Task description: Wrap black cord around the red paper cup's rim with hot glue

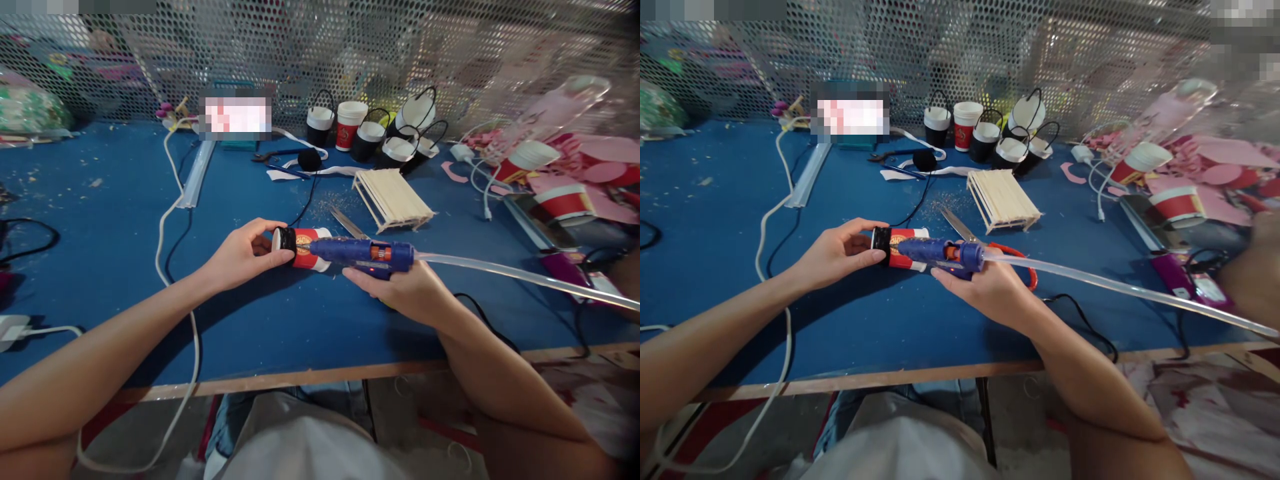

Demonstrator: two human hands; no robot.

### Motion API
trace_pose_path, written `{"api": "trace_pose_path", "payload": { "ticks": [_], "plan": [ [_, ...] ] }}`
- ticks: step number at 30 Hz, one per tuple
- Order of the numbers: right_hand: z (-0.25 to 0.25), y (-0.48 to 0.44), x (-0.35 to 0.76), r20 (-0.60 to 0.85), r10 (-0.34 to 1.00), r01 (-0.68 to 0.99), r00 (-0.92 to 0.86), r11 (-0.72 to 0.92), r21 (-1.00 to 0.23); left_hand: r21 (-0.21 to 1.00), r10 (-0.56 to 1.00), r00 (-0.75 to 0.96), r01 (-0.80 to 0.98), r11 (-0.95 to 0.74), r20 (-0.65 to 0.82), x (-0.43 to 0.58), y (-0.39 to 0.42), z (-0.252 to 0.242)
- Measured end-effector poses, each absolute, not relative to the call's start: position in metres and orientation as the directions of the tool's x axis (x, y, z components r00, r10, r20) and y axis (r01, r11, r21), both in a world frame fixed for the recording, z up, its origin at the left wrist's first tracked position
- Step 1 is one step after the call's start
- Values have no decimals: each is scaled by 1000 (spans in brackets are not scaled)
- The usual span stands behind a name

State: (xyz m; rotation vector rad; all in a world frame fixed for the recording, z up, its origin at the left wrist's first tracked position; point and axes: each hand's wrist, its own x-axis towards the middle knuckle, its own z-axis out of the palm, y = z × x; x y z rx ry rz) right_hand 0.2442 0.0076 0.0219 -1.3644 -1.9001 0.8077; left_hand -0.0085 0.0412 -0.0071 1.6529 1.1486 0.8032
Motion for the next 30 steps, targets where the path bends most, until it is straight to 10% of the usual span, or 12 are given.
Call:
{"api": "trace_pose_path", "payload": {
  "ticks": [30],
  "plan": [
    [15, 13, 260, 247, 901, 692, -357, 432, -578, 825, 867, 451, 394, -404, 210, -14, 38, -10]
  ]
}}
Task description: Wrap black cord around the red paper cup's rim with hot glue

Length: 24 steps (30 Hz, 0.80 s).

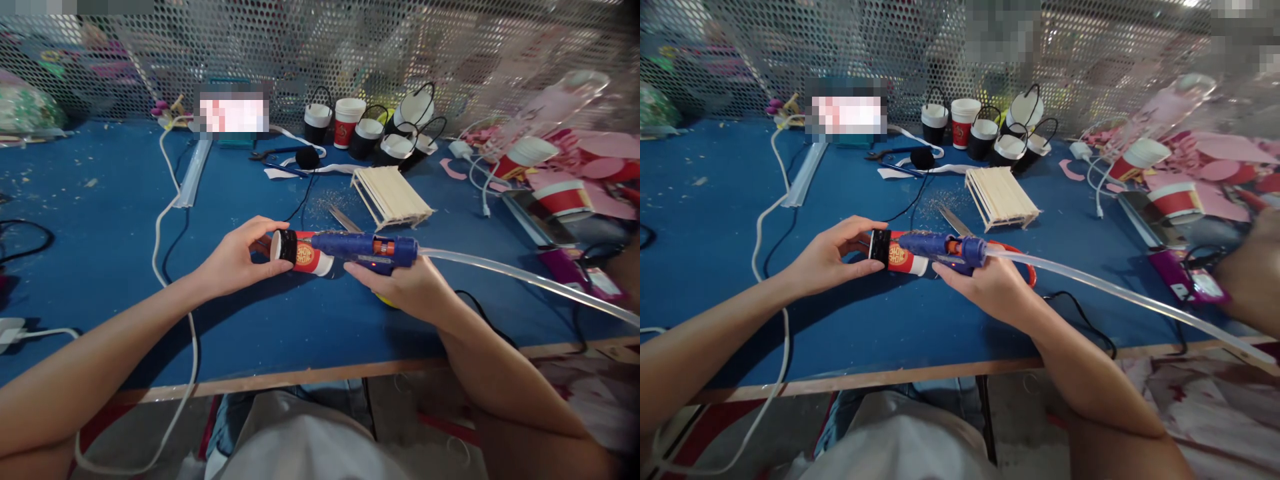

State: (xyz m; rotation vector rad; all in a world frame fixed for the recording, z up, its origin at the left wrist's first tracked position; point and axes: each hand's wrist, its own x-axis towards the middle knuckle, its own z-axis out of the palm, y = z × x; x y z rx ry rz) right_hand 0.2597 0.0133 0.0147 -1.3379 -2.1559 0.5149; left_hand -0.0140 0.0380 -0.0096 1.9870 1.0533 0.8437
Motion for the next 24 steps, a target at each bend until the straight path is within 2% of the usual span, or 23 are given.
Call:
{"api": "trace_pose_path", "payload": {
  "ticks": [4, 9, 16, 18, 22, 24],
  "plan": [
    [19, 12, 255, 245, 909, 705, -337, 417, -574, 786, 843, 481, 411, -461, 243, -15, 37, -8],
    [19, 8, 256, 306, 847, 733, -435, 530, -426, 741, 824, 500, 441, -506, 265, -17, 38, -6],
    [20, 9, 255, 329, 814, 730, -479, 578, -365, 668, 768, 537, 433, -606, 349, -20, 40, -8],
    [21, 11, 254, 321, 824, 727, -467, 565, -391, 633, 741, 556, 430, -644, 376, -20, 40, -8],
    [23, 11, 249, 289, 899, 736, -329, 436, -518, 580, 702, 593, 432, -691, 395, -20, 39, -7],
    [23, 11, 250, 285, 895, 746, -344, 444, -496, 555, 686, 609, 436, -709, 398, -21, 39, -6]
  ]
}}
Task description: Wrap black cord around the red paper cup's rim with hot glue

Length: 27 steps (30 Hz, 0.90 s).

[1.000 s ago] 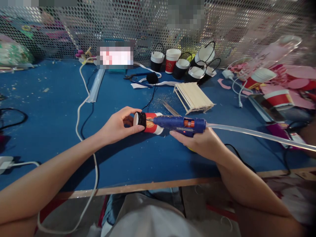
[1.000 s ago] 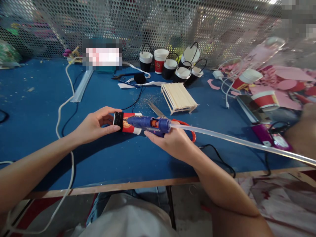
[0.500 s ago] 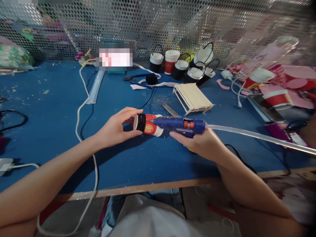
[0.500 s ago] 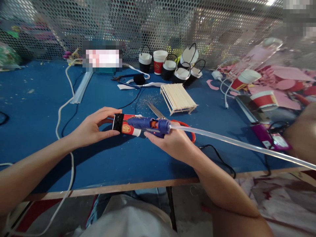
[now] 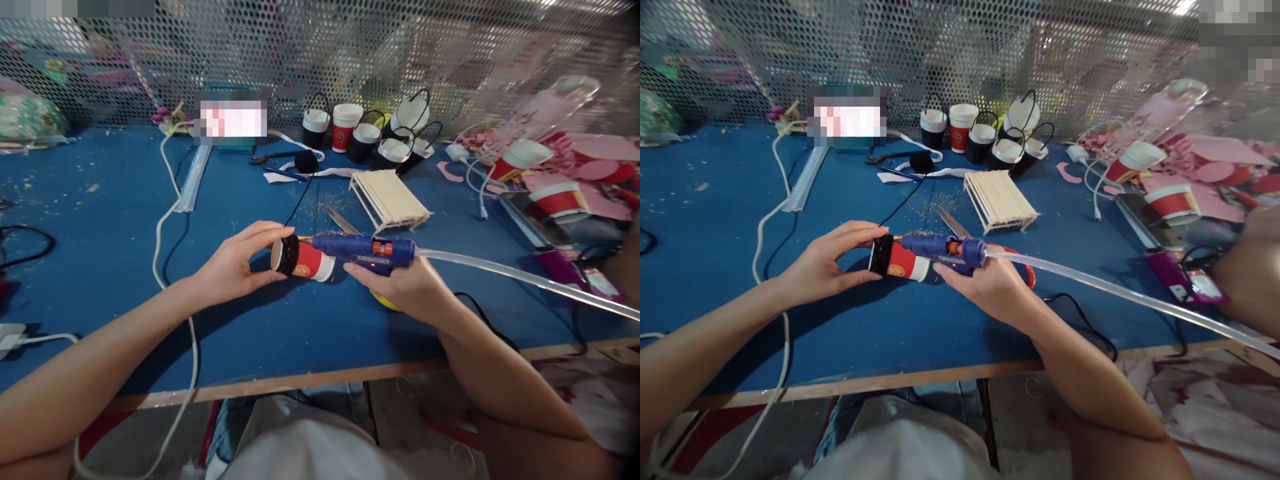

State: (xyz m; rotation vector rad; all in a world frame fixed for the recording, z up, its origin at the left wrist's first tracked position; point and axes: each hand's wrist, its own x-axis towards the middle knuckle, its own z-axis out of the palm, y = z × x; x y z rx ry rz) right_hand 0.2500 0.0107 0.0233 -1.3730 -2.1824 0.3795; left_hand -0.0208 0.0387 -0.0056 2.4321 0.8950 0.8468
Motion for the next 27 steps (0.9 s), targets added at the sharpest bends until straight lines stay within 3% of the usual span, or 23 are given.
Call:
{"api": "trace_pose_path", "payload": {
  "ticks": [5, 14, 17, 23, 25, 27],
  "plan": [
    [23, 12, 259, 262, 842, 737, -472, 540, -407, 512, 666, 622, 447, -734, 412, -22, 40, -6],
    [24, 10, 248, 229, 935, 718, -273, 356, -598, 390, 609, 665, 471, -791, 431, -23, 38, -4],
    [22, 10, 251, 251, 920, 770, -299, 389, -507, 448, 635, 648, 461, -766, 420, -23, 39, -4],
    [20, 10, 261, 286, 727, 739, -624, 668, -87, 669, 765, 529, 421, -613, 368, -20, 40, -8],
    [20, 9, 262, 289, 720, 737, -631, 673, -67, 737, 812, 488, 409, -538, 322, -18, 39, -9],
    [19, 8, 263, 287, 762, 759, -580, 633, -149, 786, 849, 452, 402, -469, 275, -17, 39, -8]
  ]
}}
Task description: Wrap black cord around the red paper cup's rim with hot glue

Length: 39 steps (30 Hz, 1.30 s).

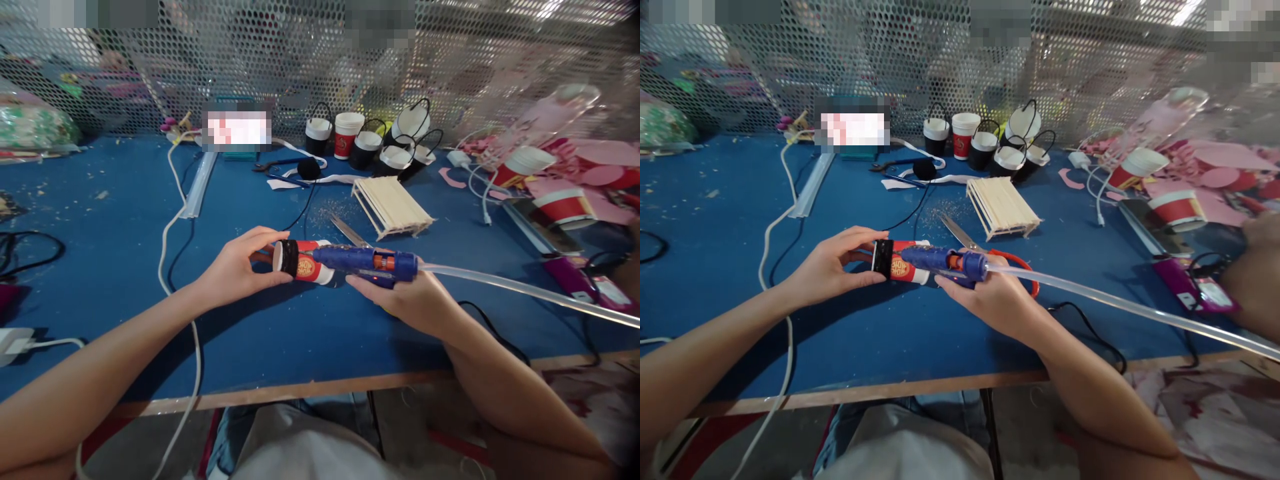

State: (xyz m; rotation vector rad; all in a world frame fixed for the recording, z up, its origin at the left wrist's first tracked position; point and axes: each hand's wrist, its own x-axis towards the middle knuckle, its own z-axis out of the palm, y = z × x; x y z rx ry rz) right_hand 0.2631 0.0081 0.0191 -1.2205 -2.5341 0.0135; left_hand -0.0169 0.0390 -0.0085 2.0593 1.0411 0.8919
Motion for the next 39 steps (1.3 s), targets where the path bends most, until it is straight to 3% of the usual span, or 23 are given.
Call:
{"api": "trace_pose_path", "payload": {
  "ticks": [8, 14, 19, 25, 33, 39],
  "plan": [
    [15, 2, 260, 284, 889, 775, -360, 454, -439, 874, 917, 364, 379, -304, 162, -14, 38, -4],
    [15, 2, 263, 242, 827, 746, -508, 562, -356, 910, 937, 338, 353, -216, 92, -14, 39, -4],
    [15, 1, 260, 300, 828, 755, -473, 557, -347, 916, 942, 327, 352, -191, 71, -14, 40, -4],
    [22, 6, 256, 278, 863, 732, -422, 505, -457, 896, 919, 359, 336, -291, 164, -14, 37, -5],
    [21, 12, 257, 284, 811, 726, -512, 585, -362, 825, 850, 436, 333, -457, 295, -15, 37, -10],
    [18, 13, 258, 271, 885, 735, -379, 466, -493, 667, 747, 502, 377, -643, 436, -18, 37, -13]
  ]
}}
